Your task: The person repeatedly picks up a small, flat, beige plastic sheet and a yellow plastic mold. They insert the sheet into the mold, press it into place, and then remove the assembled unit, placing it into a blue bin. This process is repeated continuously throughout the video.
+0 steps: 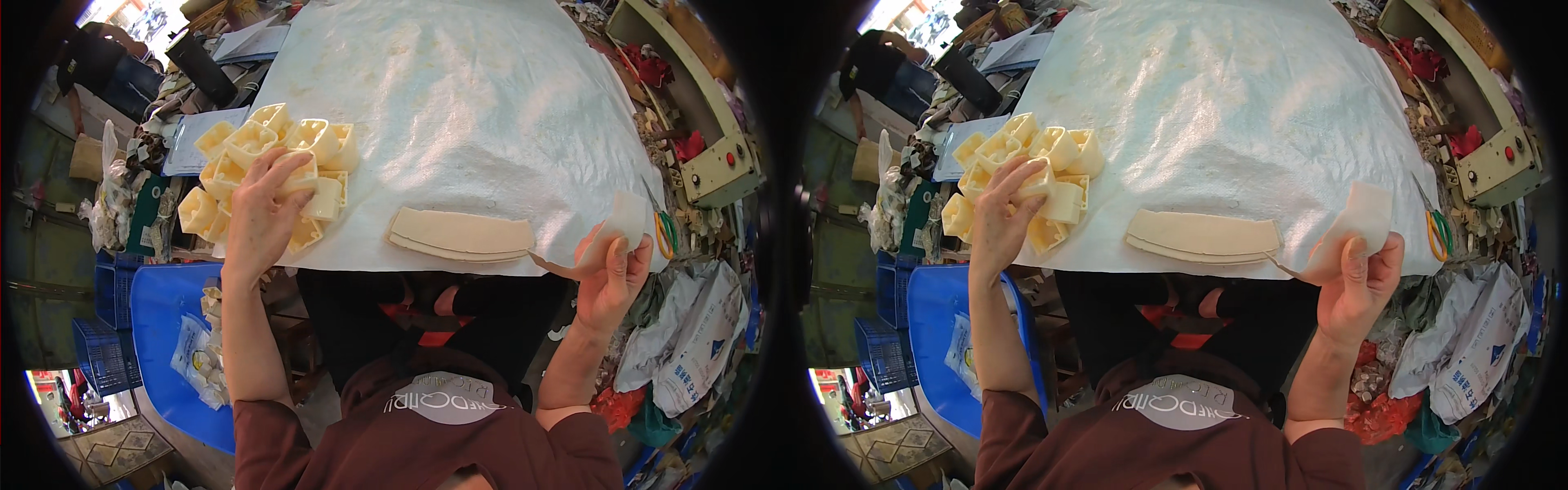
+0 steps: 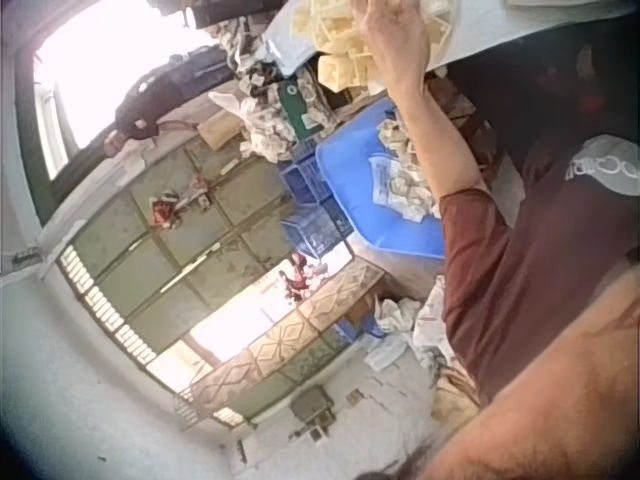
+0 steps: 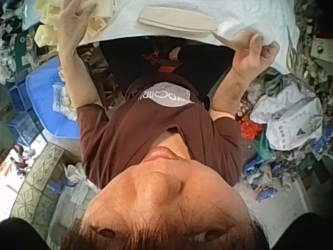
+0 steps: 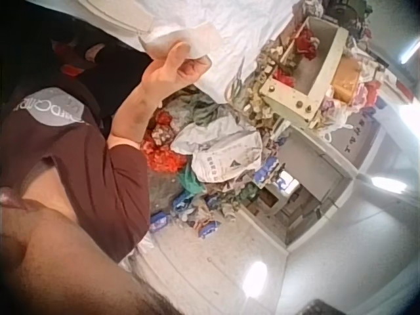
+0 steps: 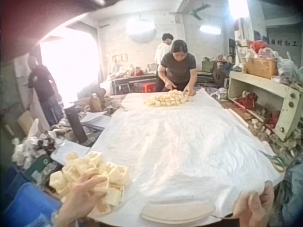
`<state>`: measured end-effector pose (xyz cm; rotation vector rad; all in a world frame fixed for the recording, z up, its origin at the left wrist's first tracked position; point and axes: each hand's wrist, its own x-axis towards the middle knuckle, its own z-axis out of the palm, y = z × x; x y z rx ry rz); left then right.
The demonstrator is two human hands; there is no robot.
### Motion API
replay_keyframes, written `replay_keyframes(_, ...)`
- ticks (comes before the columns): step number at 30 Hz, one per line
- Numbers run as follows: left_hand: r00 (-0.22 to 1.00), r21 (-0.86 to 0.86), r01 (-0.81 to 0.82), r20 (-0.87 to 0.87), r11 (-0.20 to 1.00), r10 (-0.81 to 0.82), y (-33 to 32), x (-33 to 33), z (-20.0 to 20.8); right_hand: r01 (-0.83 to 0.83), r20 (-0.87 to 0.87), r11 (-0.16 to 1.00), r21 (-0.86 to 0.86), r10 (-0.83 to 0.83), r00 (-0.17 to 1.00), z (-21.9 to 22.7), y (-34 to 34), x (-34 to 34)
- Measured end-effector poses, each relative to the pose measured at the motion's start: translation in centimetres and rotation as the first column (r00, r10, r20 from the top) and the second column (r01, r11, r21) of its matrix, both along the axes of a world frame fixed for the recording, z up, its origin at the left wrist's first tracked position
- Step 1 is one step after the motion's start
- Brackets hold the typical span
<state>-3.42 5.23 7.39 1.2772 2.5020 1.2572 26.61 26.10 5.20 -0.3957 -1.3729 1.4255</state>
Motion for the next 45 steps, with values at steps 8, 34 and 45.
replay_keyframes(8,0.964,-0.010,-0.038,-0.264,0.999,0.034,1.3,0.2,0.3,0.088,0.034,0.996,-0.015,-0.087,0.996,-0.6,0.2,0.1)
replay_keyframes(34,0.856,0.214,0.318,0.353,0.924,-0.377,2.3,12.3,-4.0,-0.620,0.694,0.784,0.044,0.422,0.583,2.3,-4.2,-2.9)
replay_keyframes(45,0.837,0.215,0.272,0.428,0.938,-0.341,1.8,13.8,-4.2,-0.597,0.619,0.802,0.033,0.452,0.642,1.5,-4.7,-3.4)
